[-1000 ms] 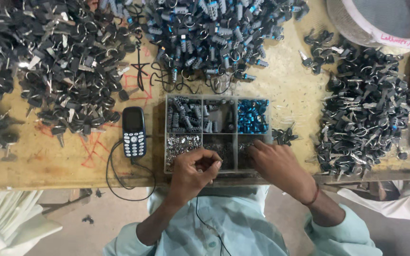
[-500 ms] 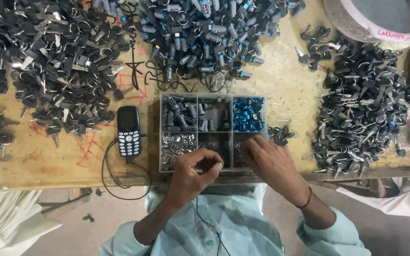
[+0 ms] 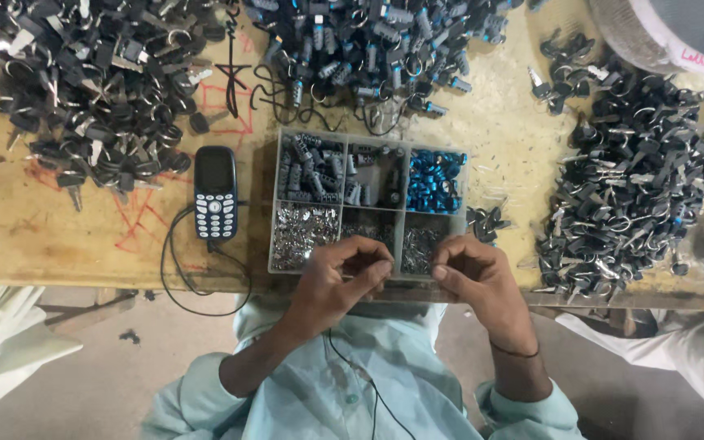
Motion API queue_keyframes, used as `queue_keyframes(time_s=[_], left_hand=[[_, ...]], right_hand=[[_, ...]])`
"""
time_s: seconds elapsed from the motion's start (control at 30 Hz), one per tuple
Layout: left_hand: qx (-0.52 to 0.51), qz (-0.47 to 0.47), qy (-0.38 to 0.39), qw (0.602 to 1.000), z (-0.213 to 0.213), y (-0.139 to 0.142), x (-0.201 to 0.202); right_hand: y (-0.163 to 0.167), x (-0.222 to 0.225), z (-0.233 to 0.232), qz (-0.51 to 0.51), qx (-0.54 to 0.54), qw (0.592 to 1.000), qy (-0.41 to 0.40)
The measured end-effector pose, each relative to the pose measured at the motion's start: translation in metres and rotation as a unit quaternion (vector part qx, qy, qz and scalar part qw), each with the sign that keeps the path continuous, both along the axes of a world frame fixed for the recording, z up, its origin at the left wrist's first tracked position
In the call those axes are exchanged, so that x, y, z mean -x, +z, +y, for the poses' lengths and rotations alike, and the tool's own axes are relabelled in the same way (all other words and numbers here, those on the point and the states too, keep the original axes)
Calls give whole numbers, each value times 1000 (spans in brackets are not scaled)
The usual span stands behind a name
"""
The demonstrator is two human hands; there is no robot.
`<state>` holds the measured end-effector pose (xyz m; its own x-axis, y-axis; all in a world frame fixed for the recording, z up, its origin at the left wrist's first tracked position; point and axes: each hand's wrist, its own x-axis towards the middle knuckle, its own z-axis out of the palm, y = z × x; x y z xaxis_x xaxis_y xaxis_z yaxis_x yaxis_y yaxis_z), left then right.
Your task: The person sits at a workbench assembling small keychain lock components. They pick a metal part and a blue or gray plastic piece from a compartment organizer, press and twist the pieces together by hand, then set the finished assembly on the table beside the box, repeating this cycle continuously.
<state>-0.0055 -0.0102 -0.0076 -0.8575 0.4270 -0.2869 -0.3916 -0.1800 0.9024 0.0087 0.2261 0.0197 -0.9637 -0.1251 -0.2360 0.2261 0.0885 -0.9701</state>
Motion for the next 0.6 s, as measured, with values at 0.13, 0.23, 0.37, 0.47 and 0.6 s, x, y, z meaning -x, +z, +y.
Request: queue_keyframes(time_s=[0.13,0.23,0.37,0.47,0.6], left_hand=[[-158,-75,-16,984,9,-6,-5],[-143,-63,-14,988,7,-7,-7],[-147,-60,-49,986,-2,-7,-8],[-104,-15,-51,993,-6,-5,-11],[-70,50,-38,996,-6,-1,-14]], right_hand=[[-3,-13,-20,58,59,996,34],[2,-14,-22,20,32,998,51],[13,-12,-17,-14,-9,997,76],[17,-14,-16,2,0,997,82],[12,-19,-25,30,44,997,58]])
